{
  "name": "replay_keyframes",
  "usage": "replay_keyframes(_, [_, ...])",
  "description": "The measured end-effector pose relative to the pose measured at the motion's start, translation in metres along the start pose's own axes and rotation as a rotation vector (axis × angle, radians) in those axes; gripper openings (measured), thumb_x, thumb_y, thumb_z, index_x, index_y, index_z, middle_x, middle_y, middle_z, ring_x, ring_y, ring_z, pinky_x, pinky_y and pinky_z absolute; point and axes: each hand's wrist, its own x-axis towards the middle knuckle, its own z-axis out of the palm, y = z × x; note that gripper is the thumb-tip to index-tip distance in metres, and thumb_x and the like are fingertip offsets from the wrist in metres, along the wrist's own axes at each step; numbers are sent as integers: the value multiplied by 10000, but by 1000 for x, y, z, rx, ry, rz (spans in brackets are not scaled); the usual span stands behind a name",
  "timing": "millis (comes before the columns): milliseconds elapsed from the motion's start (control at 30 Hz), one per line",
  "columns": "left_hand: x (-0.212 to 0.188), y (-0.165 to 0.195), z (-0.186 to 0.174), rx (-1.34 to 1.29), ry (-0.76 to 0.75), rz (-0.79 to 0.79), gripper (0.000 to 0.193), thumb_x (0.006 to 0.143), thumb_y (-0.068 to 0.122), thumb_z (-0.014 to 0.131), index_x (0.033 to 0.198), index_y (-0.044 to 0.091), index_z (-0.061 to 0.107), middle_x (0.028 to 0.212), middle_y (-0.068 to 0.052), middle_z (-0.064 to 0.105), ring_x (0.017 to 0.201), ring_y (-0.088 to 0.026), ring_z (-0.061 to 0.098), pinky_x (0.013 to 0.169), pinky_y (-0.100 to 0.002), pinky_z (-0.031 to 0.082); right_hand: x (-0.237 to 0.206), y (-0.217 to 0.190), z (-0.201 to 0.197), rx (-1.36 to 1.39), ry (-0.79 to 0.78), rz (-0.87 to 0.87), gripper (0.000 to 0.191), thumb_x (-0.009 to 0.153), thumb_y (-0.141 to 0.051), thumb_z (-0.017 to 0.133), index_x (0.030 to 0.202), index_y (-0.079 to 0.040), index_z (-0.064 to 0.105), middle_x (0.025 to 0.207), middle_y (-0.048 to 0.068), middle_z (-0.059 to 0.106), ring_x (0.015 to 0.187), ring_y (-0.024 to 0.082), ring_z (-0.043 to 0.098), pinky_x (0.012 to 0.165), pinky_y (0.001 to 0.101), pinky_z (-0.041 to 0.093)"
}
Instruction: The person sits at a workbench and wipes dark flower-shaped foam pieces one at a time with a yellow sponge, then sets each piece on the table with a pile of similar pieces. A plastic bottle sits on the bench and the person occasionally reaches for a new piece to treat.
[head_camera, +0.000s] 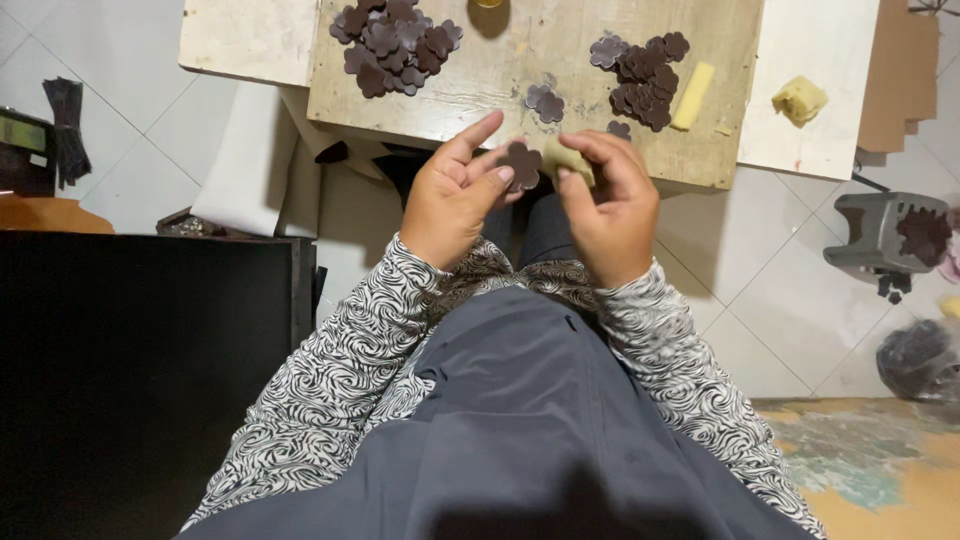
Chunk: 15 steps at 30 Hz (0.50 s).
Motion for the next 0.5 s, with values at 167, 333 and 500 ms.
replay_keyframes(167, [-4, -14, 0, 85, -49, 93, 603, 1059, -57, 526, 1632, -4, 344, 1313, -185, 693, 1074, -122, 642, 951, -251, 531, -4, -15, 13, -454, -97, -409, 321, 884, 80, 721, 1190, -13, 700, 1177, 127, 696, 1146, 305, 668, 1013, 398, 546])
replay_keyframes(333, [-8, -12, -1, 83, 1, 43, 599, 1034, -33, 524, 1597, 2, 323, 1342, -160, 672, 1110, -99, 673, 932, -256, 565, 3, -7, 15, -517, -98, -392, 288, 889, 33, 780, 1163, -42, 730, 1137, 104, 714, 1093, 300, 685, 949, 395, 564])
replay_keyframes(500, [-6, -7, -2, 89, 19, 70, 651, 1009, -41, 528, 1591, 36, 247, 1320, -163, 659, 1105, -125, 692, 935, -284, 582, 3, -7, 4, -481, 14, -288, 330, 864, 80, 758, 1167, -52, 737, 1157, 109, 715, 1084, 296, 689, 951, 390, 566])
